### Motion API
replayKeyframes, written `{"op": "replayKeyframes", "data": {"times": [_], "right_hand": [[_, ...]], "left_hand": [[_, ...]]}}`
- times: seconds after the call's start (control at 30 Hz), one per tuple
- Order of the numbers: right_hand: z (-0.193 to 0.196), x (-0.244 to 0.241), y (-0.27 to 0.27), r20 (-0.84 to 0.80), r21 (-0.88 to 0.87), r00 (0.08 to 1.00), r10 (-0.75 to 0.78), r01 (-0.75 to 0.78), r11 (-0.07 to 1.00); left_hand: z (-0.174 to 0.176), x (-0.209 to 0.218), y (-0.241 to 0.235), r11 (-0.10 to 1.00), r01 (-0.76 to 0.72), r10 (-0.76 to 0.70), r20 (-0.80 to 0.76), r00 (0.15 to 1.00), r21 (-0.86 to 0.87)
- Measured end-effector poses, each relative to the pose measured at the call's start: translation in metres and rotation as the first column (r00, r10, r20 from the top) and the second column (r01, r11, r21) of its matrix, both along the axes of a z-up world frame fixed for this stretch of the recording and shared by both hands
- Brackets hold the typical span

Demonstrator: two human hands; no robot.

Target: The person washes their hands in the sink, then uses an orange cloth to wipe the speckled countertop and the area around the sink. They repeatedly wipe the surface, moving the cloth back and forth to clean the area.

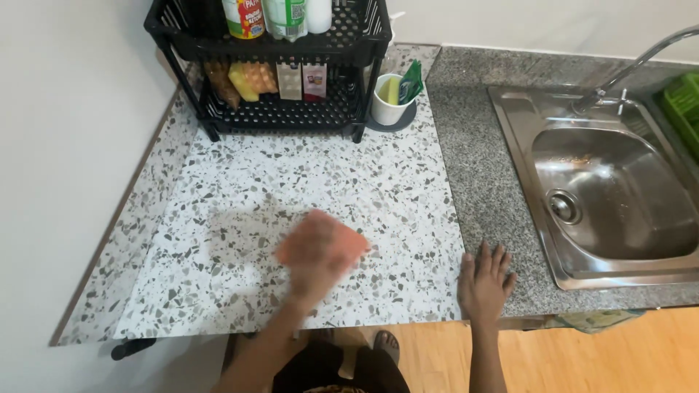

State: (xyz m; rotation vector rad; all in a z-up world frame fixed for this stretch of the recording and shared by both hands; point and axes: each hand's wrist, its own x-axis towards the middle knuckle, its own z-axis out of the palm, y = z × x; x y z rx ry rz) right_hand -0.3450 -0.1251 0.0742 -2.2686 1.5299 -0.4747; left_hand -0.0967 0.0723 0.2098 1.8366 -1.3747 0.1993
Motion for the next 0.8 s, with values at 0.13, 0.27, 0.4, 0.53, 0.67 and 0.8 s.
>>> {"op": "replayKeyframes", "data": {"times": [0.13,0.27,0.4,0.53,0.67,0.8], "right_hand": [[0.021,0.011,0.012,-0.085,0.053,0.996,-0.02,0.025,0.998],[0.003,0.011,0.002,-0.123,0.047,0.991,-0.043,0.049,0.998],[0.006,0.011,0.005,-0.113,0.055,0.993,-0.026,0.033,0.998],[0.003,0.008,0.002,-0.124,0.06,0.992,-0.027,0.034,0.998],[-0.011,0.001,-0.005,-0.099,0.025,0.995,-0.02,0.023,0.999],[-0.002,0.001,-0.002,-0.1,0.067,0.995,-0.007,0.014,0.998]], "left_hand": [[-0.046,0.089,0.011,0.654,-0.447,0.634,-0.12,0.764,0.61],[-0.219,0.208,-0.028,0.495,-0.623,0.693,0.158,0.704,0.606],[-0.118,0.14,-0.068,0.459,-0.598,0.761,0.057,0.646,0.657],[-0.208,0.104,-0.118,0.77,-0.602,0.618,-0.015,0.786,0.209],[-0.159,0.023,-0.082,0.773,-0.37,0.367,0.113,0.923,0.515],[-0.175,-0.031,-0.015,0.809,-0.524,0.351,0.496,0.794,0.266]]}}
